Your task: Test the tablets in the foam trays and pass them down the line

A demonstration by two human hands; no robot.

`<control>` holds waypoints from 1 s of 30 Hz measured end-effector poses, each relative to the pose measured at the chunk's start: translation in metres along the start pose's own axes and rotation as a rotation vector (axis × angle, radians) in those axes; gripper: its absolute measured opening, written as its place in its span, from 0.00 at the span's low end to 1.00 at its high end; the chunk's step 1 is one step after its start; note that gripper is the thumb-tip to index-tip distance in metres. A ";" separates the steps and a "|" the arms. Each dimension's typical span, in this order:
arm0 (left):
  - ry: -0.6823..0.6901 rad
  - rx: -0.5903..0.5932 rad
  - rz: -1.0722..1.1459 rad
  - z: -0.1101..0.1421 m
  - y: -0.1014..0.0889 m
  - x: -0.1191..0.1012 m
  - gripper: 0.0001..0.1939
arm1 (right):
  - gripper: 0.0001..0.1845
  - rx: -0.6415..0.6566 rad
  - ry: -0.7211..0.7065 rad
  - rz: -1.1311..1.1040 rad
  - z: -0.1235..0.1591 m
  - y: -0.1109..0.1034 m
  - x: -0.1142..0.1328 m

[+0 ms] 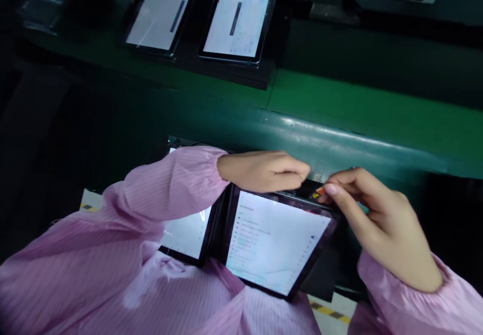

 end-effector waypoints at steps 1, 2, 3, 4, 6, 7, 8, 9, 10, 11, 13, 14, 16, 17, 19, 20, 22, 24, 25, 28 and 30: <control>-0.004 -0.032 0.006 0.003 -0.003 0.001 0.12 | 0.09 0.031 -0.024 -0.045 -0.006 0.001 0.008; -0.009 -0.064 0.010 0.007 -0.005 0.002 0.12 | 0.09 0.060 -0.049 -0.091 -0.010 0.003 0.015; -0.018 -0.103 0.017 0.011 -0.007 0.003 0.11 | 0.09 0.084 -0.069 -0.130 -0.015 0.005 0.019; -0.035 -0.161 0.039 0.014 -0.008 0.005 0.09 | 0.08 0.102 -0.079 -0.155 -0.018 0.007 0.022; -0.080 -0.308 0.133 0.022 -0.007 0.008 0.08 | 0.08 0.141 -0.104 -0.191 -0.024 0.011 0.025; -0.106 -0.384 0.193 0.025 -0.006 0.010 0.08 | 0.09 0.161 -0.124 -0.201 -0.027 0.014 0.026; -0.127 -0.453 0.253 0.028 -0.003 0.011 0.08 | 0.09 0.182 -0.150 -0.206 -0.029 0.018 0.028; -0.142 -0.507 0.308 0.030 -0.001 0.012 0.09 | 0.10 0.204 -0.178 -0.206 -0.031 0.020 0.030; -0.146 -0.546 0.355 0.032 0.002 0.011 0.09 | 0.10 0.224 -0.205 -0.202 -0.033 0.023 0.032; -0.143 -0.571 0.393 0.033 0.005 0.010 0.09 | 0.10 0.242 -0.228 -0.196 -0.033 0.025 0.035; -0.136 -0.593 0.446 0.036 0.009 0.007 0.10 | 0.09 0.259 -0.266 -0.185 -0.033 0.025 0.040; -0.140 -0.594 0.467 0.037 0.010 0.005 0.10 | 0.09 0.259 -0.278 -0.179 -0.032 0.024 0.043; -0.162 -0.592 0.500 0.040 0.011 0.001 0.10 | 0.08 0.262 -0.294 -0.165 -0.029 0.020 0.048; -0.177 -0.592 0.509 0.042 0.012 -0.001 0.11 | 0.07 0.265 -0.298 -0.156 -0.027 0.017 0.051; -0.197 -0.584 0.525 0.045 0.012 -0.005 0.11 | 0.06 0.272 -0.308 -0.136 -0.023 0.012 0.057; -0.203 -0.575 0.531 0.047 0.013 -0.007 0.11 | 0.06 0.274 -0.315 -0.127 -0.022 0.010 0.059; -0.207 -0.561 0.539 0.048 0.013 -0.011 0.11 | 0.05 0.277 -0.328 -0.106 -0.020 0.008 0.064; -0.211 -0.551 0.532 0.049 0.014 -0.013 0.11 | 0.05 0.287 -0.344 -0.082 -0.020 0.008 0.067; -0.215 -0.549 0.523 0.049 0.013 -0.014 0.11 | 0.05 0.292 -0.355 -0.066 -0.020 0.008 0.068; -0.214 -0.543 0.508 0.049 0.013 -0.015 0.11 | 0.06 0.304 -0.403 -0.030 -0.019 0.010 0.070; -0.210 -0.540 0.508 0.048 0.013 -0.016 0.11 | 0.06 0.332 -0.439 -0.031 -0.018 0.011 0.070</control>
Point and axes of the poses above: each hand's wrist, its own z-axis away from the middle knuckle, its own y-axis out of the palm, x = y × z, the point moved 4 cm from there along -z, towards the middle knuckle, and after that the axes turned 7 degrees about -y, right-handed, at the moved point
